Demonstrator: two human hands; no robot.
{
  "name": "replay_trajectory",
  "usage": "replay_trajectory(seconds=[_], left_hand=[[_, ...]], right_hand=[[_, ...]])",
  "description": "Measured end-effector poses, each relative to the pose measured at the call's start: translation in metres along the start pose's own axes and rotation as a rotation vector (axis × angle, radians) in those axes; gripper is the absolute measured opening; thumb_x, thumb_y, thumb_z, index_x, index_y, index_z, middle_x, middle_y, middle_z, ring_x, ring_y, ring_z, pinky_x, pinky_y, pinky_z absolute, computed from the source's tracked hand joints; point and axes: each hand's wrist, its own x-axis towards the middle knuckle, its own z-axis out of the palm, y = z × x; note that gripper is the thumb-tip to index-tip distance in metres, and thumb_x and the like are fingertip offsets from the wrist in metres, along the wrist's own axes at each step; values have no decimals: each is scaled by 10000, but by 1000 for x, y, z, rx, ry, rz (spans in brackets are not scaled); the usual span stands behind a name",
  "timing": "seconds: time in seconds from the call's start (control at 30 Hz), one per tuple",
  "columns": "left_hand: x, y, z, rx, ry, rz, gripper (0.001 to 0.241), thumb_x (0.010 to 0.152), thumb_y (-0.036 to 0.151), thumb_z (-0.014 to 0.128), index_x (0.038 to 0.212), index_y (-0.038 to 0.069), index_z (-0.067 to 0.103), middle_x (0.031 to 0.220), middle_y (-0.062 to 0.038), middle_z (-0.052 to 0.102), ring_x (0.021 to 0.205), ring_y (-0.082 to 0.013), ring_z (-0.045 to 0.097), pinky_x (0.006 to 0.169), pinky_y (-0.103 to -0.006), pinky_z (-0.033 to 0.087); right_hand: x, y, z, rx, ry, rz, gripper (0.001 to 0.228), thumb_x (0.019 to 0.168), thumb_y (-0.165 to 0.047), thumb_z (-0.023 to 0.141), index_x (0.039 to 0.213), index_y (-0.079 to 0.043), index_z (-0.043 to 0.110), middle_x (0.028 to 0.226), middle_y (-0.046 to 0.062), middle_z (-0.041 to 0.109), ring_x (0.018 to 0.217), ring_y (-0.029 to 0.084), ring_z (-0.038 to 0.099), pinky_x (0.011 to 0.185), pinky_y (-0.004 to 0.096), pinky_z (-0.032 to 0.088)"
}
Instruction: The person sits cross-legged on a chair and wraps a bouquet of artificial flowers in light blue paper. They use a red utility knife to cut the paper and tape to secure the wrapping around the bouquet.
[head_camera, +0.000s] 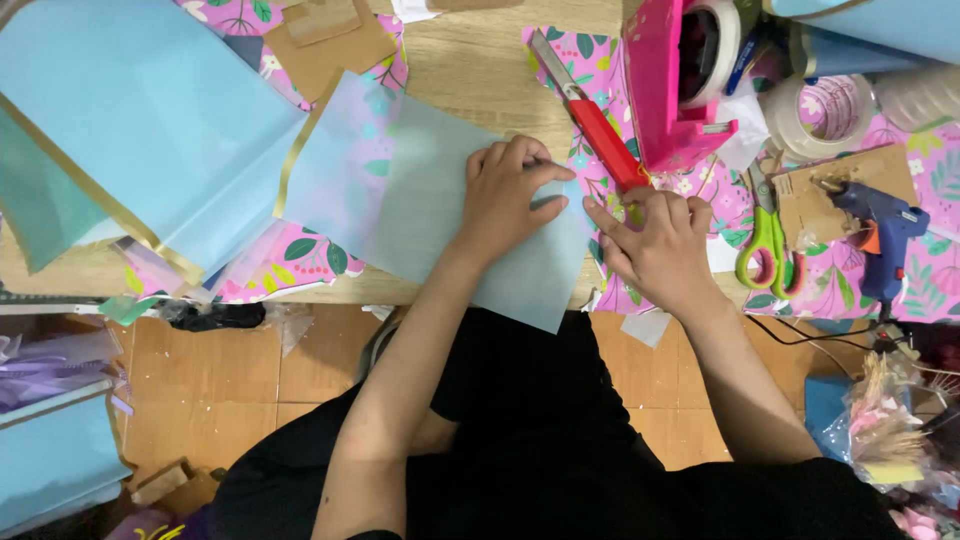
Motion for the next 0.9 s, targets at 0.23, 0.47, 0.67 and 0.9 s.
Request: replay_trajectory(seconds=[0.23, 0.47, 0.67, 0.9], left_hand=[[1, -2, 0, 14, 0, 17, 253, 869, 360, 772, 1103, 275, 726, 1190, 33, 479, 1183, -198, 470, 1110, -504, 237], [-1, -11, 12, 91, 182, 139, 213, 825, 397, 782, 1036, 376, 760, 1146, 83, 546, 1087, -183, 538, 1003, -411, 284], [-1, -12, 12, 102, 193, 152, 230, 857, 399, 770, 1087, 402, 776, 1156, 72, 536, 1082, -183, 538, 988, -407, 288], [-2, -12, 12, 119, 164, 151, 242, 896, 411, 734, 1134, 433, 773, 1171, 61, 525, 1099, -197, 524, 998, -408, 285]], right_hand=[[-3, 24, 0, 248, 181, -17, 368, 1005, -269, 618, 1351, -235, 740, 1019, 77, 668, 852, 281, 581, 793, 420, 437], [43, 60, -34, 585, 332, 855, 163, 1069, -154, 612, 1137, -87, 745, 1080, 76, 577, 886, 155, 582, 776, 286, 487], [43, 86, -2, 452, 208, 833, 178, 1092, -254, 829, 954, -150, 782, 828, 8, 477, 822, 158, 477, 683, 323, 423], [57, 68, -1, 932, 383, 1054, 295, 1068, -80, 707, 813, -127, 567, 676, -53, 418, 569, 56, 421, 500, 243, 342]])
